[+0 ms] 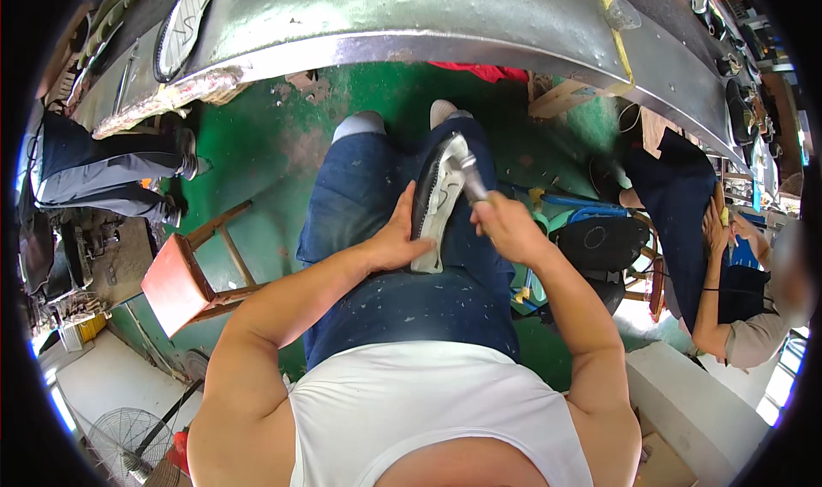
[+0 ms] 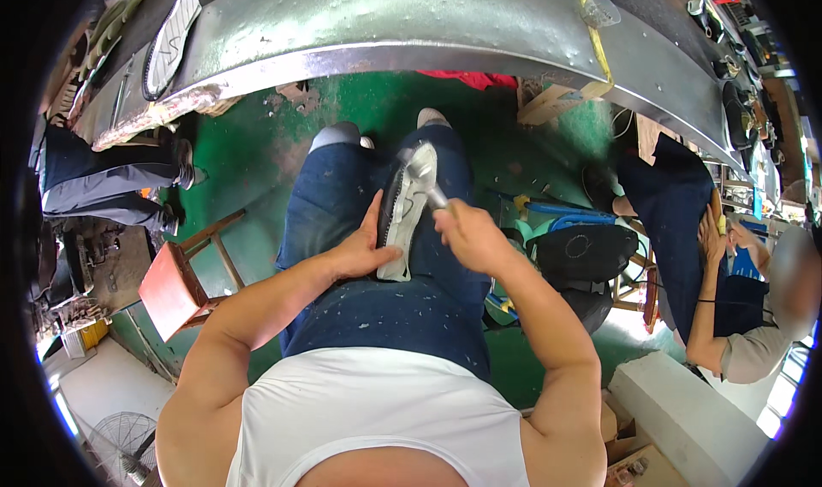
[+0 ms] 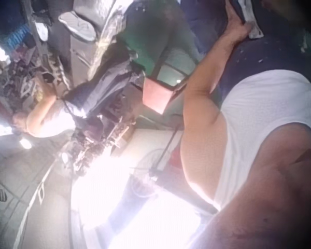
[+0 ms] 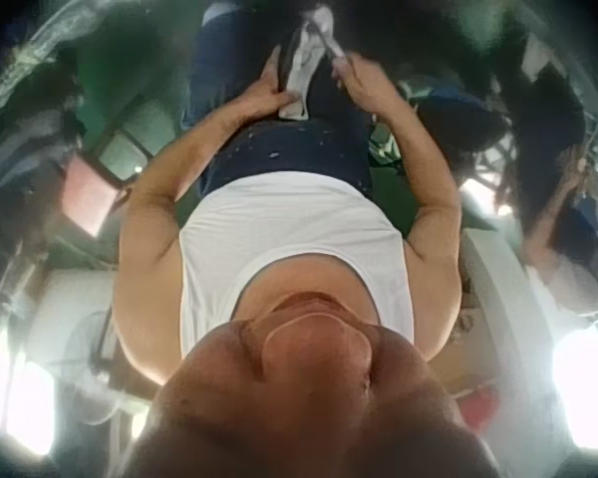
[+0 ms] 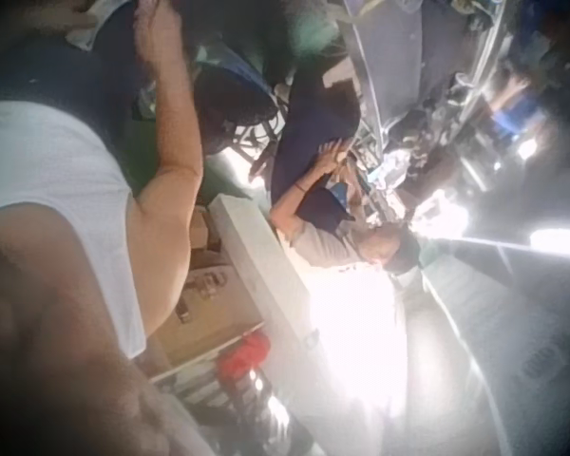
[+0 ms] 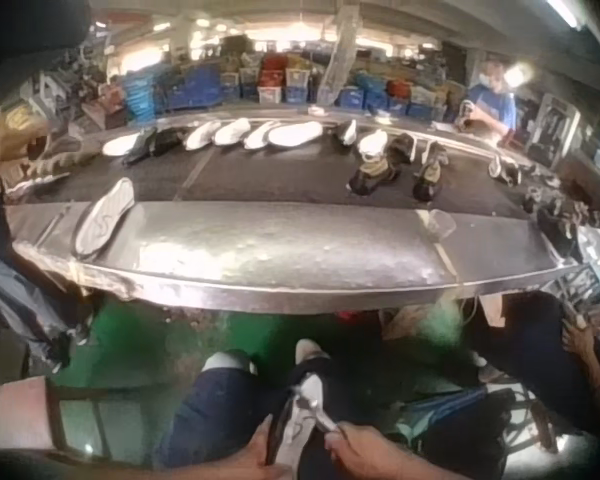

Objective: Hammering and shaping the shoe upper onto the last using lasting pliers.

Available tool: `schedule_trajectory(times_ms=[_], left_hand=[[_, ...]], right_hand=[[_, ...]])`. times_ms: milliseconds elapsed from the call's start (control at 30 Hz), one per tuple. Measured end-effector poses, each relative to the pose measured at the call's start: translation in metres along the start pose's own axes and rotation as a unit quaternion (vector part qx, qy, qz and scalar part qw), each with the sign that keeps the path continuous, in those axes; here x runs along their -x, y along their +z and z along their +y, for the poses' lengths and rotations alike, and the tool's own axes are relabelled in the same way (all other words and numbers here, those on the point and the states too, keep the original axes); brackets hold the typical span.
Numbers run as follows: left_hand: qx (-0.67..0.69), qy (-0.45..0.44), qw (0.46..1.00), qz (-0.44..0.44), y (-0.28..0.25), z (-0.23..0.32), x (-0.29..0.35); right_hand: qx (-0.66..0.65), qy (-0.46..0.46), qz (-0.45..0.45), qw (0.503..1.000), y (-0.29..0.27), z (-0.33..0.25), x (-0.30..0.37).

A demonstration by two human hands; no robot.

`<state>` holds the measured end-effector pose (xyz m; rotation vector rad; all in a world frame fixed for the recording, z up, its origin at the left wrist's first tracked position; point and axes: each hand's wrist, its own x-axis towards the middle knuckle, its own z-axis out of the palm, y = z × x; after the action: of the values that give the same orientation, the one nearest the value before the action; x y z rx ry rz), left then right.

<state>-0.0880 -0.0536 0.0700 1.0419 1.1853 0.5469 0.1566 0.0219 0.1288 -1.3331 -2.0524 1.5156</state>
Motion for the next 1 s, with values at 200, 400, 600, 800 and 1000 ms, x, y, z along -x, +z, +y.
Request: schedule_trajectory(times_ms=[200, 400, 600, 800, 1000], left_hand=[[-0.113, -0.035, 0.986, 0.121, -0.013, 0.024, -0.04], [0.096, -0.015, 0.995, 0.012, -0.066, 0.076, -0.047], [-0.008, 0.1, 0.993, 0.064, -0.157, 0.275, -0.067], [-0.548, 0.176, 0.783, 0.237, -0.212, 0.425, -0.269], [-0.774, 0.232, 0.513, 0.29, -0.208, 0.411, -0.431]], right_hand=[[0.017, 0.054, -0.043, 0.997, -0.028, 0.005, -0.014], [0.304, -0.154, 0.219, 0.914, -0.112, -0.03, -0.053], [0.4, -0.202, 0.352, 0.822, -0.198, -0.031, -0.142], [0.355, -0.187, 0.37, 0.837, -0.215, -0.024, -0.17], [0.322, -0.189, 0.345, 0.861, -0.221, -0.025, -0.174]])
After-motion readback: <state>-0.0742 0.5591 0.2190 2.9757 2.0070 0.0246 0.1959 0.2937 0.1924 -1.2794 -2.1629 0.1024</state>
